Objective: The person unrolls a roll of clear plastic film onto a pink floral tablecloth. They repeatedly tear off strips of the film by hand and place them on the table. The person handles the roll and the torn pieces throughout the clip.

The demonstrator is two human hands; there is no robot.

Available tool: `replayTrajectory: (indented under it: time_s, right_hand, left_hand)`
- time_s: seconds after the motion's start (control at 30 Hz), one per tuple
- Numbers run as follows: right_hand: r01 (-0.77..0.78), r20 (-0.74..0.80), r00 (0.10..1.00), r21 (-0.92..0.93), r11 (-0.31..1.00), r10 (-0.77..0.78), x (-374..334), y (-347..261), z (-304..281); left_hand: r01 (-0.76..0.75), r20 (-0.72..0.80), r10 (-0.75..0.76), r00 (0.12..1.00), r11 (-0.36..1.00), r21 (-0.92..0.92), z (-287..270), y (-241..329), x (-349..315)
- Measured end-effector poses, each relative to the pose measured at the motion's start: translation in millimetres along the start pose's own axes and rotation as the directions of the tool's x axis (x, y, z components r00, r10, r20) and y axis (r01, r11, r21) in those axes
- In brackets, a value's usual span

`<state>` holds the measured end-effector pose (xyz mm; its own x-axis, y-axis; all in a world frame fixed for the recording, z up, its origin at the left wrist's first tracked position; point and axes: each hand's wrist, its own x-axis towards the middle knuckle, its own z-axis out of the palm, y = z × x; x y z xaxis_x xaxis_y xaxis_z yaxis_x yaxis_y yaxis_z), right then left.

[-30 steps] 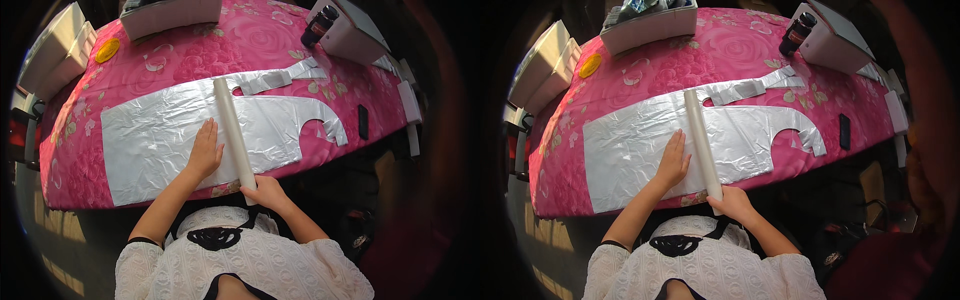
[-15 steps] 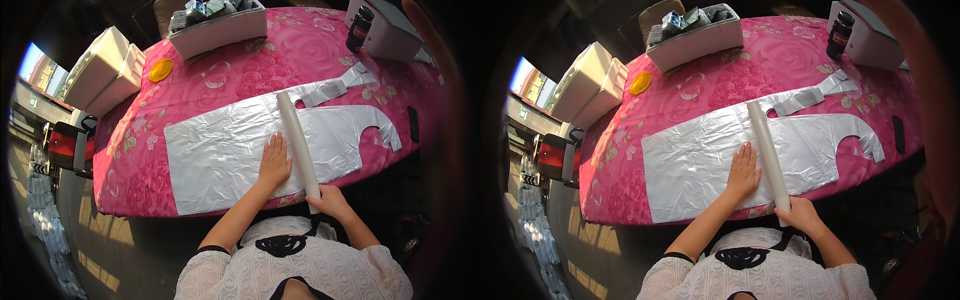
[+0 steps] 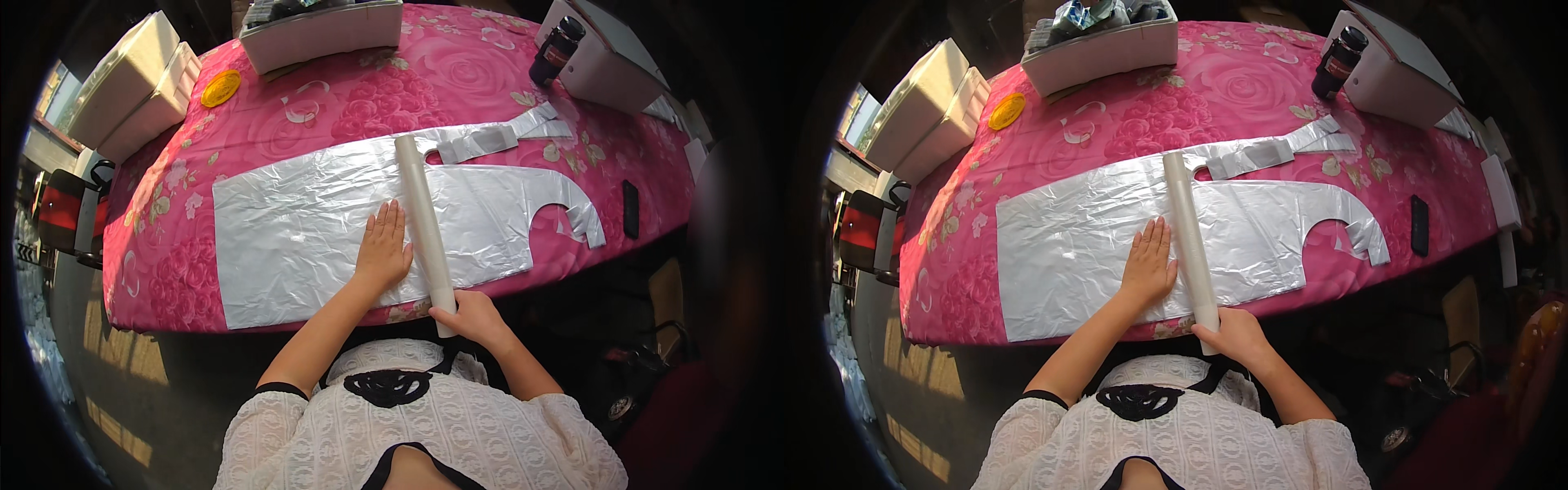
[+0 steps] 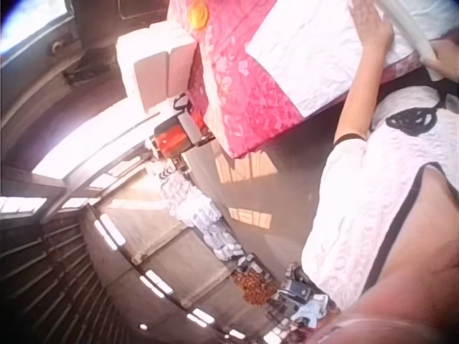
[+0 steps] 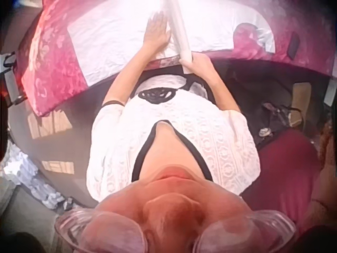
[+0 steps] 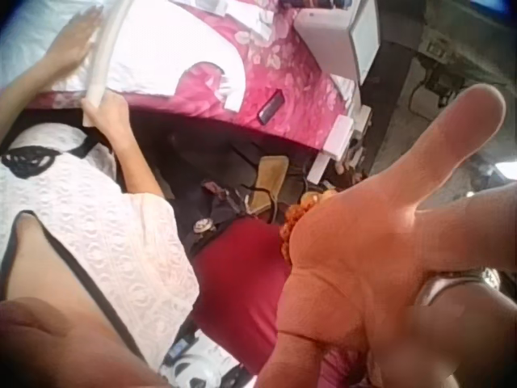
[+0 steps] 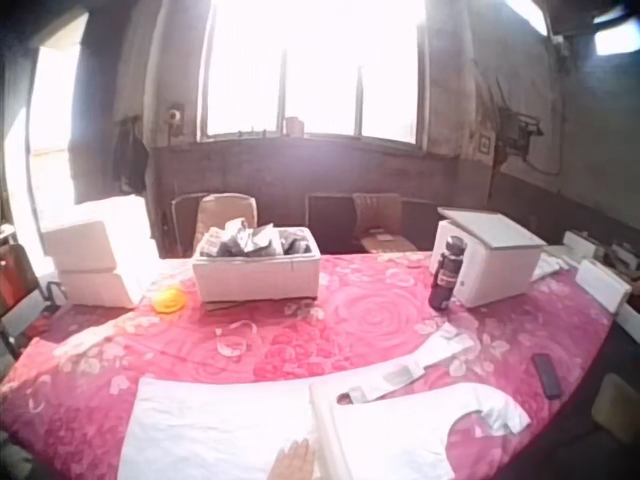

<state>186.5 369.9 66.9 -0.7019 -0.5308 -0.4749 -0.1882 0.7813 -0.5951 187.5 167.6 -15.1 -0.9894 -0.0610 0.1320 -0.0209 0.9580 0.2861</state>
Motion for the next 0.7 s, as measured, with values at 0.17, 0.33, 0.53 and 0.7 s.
replayTrajectory:
  time_s: [0.17,0.33,0.53,0.7]
  right_hand:
    - [0.0,0.02,1.0,-0.011,1.0,0.001,2.2,0.7,-1.8]
    - [-0.003,0.028,1.0,-0.007,1.0,0.003,-2.1,-3.3,2.3]
    - [0.019,0.019,1.0,0.029,0.999,-0.02,-2.6,-6.4,-3.8]
    - [0.028,0.039,0.999,-0.007,1.0,-0.027,-1.1,-3.0,-4.1]
  left_hand:
    - [-0.017,-0.024,0.016,1.0,1.0,-0.014,1.0,0.6,0.2]
    - [0.002,0.007,-0.002,1.0,0.999,-0.038,0.8,0.0,-5.7]
    - [0.014,0.025,-0.014,1.0,1.0,-0.006,0.3,1.6,-1.1]
    - [0.024,0.028,-0.023,0.999,0.999,-0.046,-1.6,2.0,0.7]
